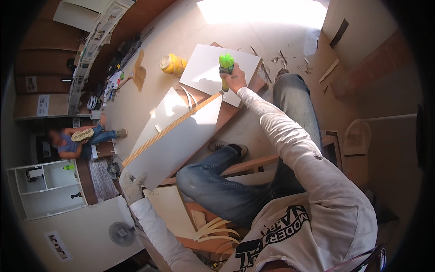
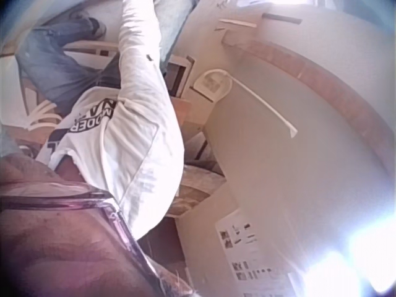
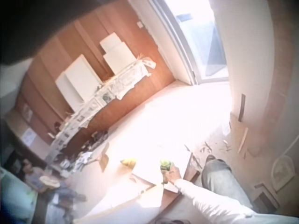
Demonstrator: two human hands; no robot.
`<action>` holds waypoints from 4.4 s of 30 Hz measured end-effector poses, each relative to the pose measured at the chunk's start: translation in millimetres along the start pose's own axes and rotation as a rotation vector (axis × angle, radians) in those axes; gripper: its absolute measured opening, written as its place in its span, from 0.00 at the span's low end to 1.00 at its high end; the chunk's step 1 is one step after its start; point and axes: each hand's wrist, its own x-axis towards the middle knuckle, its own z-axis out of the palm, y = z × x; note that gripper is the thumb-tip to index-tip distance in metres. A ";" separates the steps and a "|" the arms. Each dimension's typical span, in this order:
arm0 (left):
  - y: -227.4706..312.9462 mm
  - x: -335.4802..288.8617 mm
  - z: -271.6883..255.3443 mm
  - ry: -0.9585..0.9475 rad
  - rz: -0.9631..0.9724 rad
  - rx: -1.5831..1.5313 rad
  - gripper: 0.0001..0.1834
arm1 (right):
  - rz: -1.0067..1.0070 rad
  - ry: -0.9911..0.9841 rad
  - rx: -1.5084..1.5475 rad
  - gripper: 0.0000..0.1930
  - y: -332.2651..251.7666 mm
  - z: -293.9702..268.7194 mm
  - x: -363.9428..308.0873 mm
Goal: The person sits on the floor and applies glue from a green bottle to the edges of white wooden panels. They handle the panels and glue bottle, preparing them for assembly in a room with other workers and construction materials.
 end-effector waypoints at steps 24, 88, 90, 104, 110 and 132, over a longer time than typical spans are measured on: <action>-34.8 6.7 -10.6 0.013 -0.045 0.104 0.19 | -0.052 -0.073 0.080 0.26 -8.2 5.2 4.1; 10.6 -19.1 3.7 -0.014 0.083 0.112 0.21 | -0.041 -0.138 0.048 0.27 -38.7 18.6 -5.0; 6.7 -17.7 4.0 -0.013 0.091 0.150 0.21 | -0.054 -0.178 0.075 0.29 -58.2 27.4 -22.9; -5.5 -29.3 4.2 -0.002 -0.007 0.121 0.23 | -0.062 0.011 0.015 0.26 -4.0 4.6 -1.6; 32.3 -23.3 6.0 0.018 0.129 0.291 0.21 | -0.158 -0.241 0.331 0.23 -96.7 31.1 -58.3; 45.1 -20.9 4.0 -0.028 0.053 0.277 0.23 | -0.150 -0.160 0.084 0.26 -96.0 18.2 -63.7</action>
